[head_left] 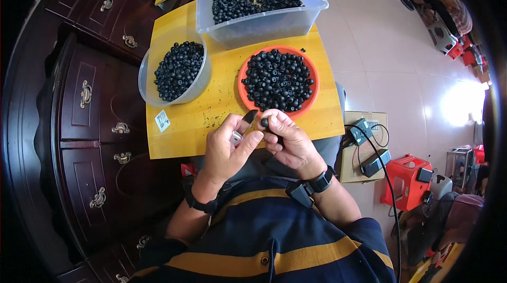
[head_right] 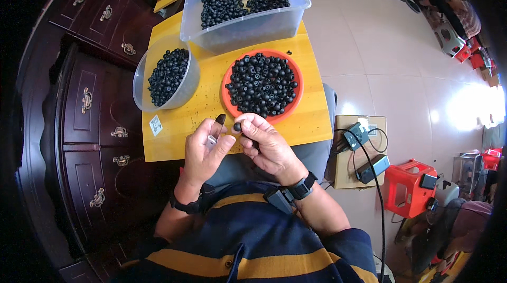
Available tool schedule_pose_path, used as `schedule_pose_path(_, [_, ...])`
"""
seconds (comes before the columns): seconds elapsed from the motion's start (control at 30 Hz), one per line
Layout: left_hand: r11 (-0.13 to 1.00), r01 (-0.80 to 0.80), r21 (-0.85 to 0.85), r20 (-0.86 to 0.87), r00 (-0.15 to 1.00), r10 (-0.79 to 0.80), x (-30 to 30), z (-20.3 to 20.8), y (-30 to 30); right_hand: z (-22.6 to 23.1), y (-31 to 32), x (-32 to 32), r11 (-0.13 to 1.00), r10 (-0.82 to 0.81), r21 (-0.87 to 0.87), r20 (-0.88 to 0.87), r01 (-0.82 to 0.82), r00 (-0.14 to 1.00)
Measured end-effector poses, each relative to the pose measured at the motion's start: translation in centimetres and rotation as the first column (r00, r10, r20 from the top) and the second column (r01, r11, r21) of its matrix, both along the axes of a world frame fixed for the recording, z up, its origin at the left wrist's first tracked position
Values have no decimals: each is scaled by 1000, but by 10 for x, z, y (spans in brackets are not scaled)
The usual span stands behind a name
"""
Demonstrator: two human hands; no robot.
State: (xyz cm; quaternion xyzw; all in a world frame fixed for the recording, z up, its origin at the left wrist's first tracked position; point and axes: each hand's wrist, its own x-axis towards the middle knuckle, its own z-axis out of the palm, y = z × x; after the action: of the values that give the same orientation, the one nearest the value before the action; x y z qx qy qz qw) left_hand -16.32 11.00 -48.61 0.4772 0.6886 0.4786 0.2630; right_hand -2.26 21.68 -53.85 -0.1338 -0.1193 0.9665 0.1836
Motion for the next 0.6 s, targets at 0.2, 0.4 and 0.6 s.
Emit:
schedule_pose_path(0.2, [999, 30, -30, -90, 995, -32, -1, 5, 4, -4, -3, 2, 1000, 12, 6, -44, -12, 999])
schedule_pose_path(0.4, [994, 112, 11, -6, 994, -112, 2, 11, 8, -2, -6, 1, 999, 28, 17, -17, -28, 999])
schedule_pose_path(0.6, [994, 106, -13, -161, 981, -106, -2, 2, 5, -3, -6, 1, 997, 30, 65, -8, -29, 1000])
